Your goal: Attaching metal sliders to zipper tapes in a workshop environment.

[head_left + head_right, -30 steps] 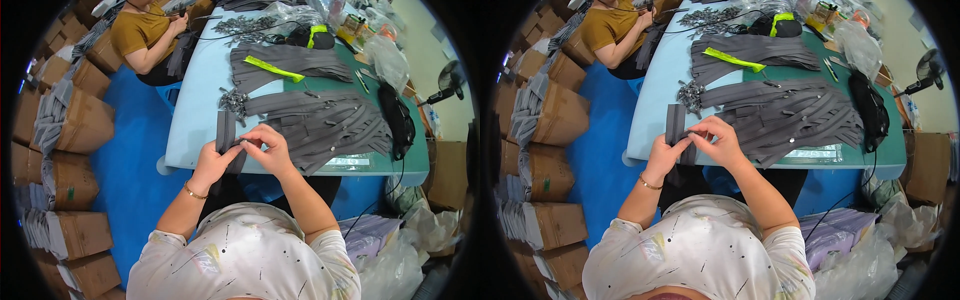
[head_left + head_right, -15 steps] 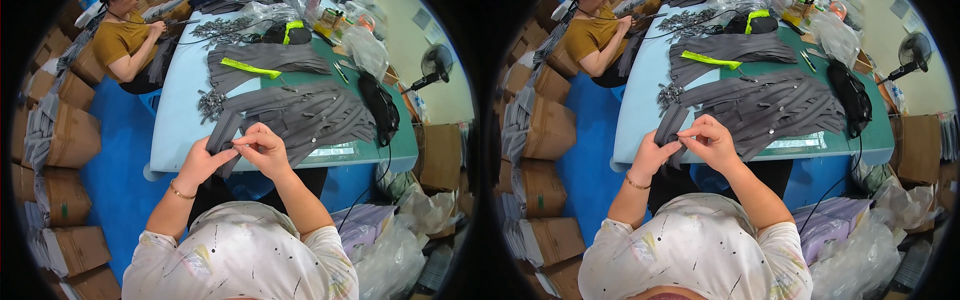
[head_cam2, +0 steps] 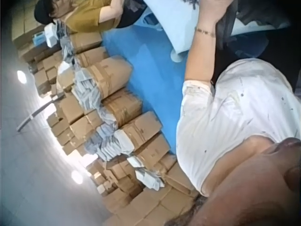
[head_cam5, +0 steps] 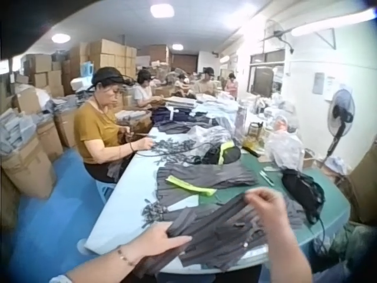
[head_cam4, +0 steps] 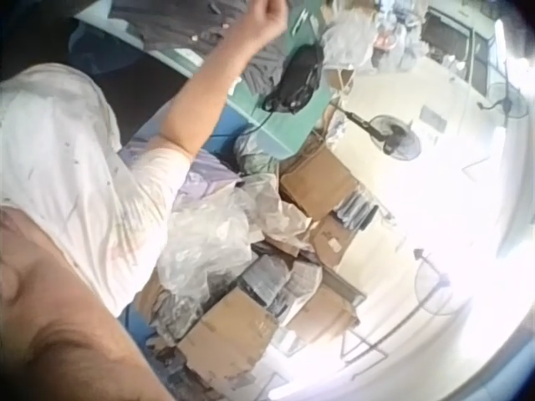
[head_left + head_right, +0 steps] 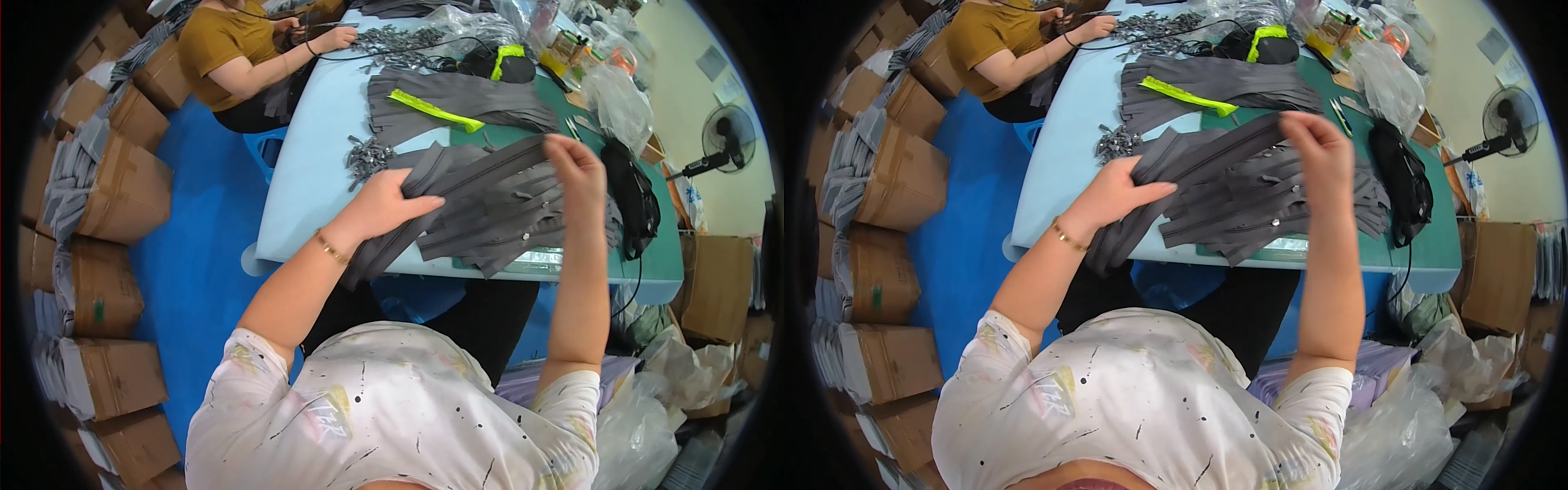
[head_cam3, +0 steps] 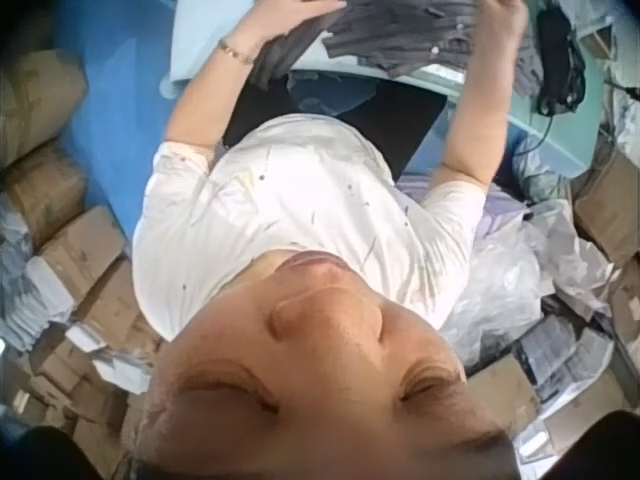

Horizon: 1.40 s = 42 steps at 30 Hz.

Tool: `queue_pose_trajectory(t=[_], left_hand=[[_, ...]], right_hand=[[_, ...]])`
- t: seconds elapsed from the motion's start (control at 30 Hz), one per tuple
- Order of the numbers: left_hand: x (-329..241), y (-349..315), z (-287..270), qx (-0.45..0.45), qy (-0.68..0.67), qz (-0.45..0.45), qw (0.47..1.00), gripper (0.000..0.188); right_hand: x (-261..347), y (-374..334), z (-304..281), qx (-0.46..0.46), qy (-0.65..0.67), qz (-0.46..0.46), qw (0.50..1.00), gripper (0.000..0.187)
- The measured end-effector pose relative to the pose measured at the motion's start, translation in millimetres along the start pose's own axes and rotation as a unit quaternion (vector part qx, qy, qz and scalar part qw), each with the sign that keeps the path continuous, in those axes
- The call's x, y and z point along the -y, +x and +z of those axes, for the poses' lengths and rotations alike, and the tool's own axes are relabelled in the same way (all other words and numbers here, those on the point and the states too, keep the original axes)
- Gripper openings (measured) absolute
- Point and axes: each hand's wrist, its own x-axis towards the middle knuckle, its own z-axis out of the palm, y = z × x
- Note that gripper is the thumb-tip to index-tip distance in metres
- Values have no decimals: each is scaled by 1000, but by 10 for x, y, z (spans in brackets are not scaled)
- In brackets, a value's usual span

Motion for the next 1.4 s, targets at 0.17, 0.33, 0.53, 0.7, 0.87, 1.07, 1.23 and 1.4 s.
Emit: queue_pose_trajectory(t=[0.17,0.33,0.53,0.7,0.87,1.07,1.23,1.4], left_hand=[[85,237,32,-28,-21,17,999,38],[94,83,-42,-34,-111,-51,992,38],[29,-340,75,46,-274,-74,958,31],[37,-553,68,50,-219,-80,971,28],[93,-642,37,-55,-165,-31,984,18],[285,-871,60,-222,373,233,870,10],[261,-964,-68,-246,393,422,779,12],[258,-926,-143,-276,-96,73,954,20]], right_hand=[[-243,494,-581,-130,-76,-5,989,21],[-742,675,-1243,-223,-296,-40,928,25],[41,-291,569,136,-88,59,985,26],[-108,-605,1053,187,58,77,978,17],[-214,-919,1250,203,-87,-140,965,20],[-435,-1266,1423,173,20,-18,984,18],[-524,-1326,1602,222,303,352,857,21],[-391,-634,1579,106,-383,-290,871,38]])
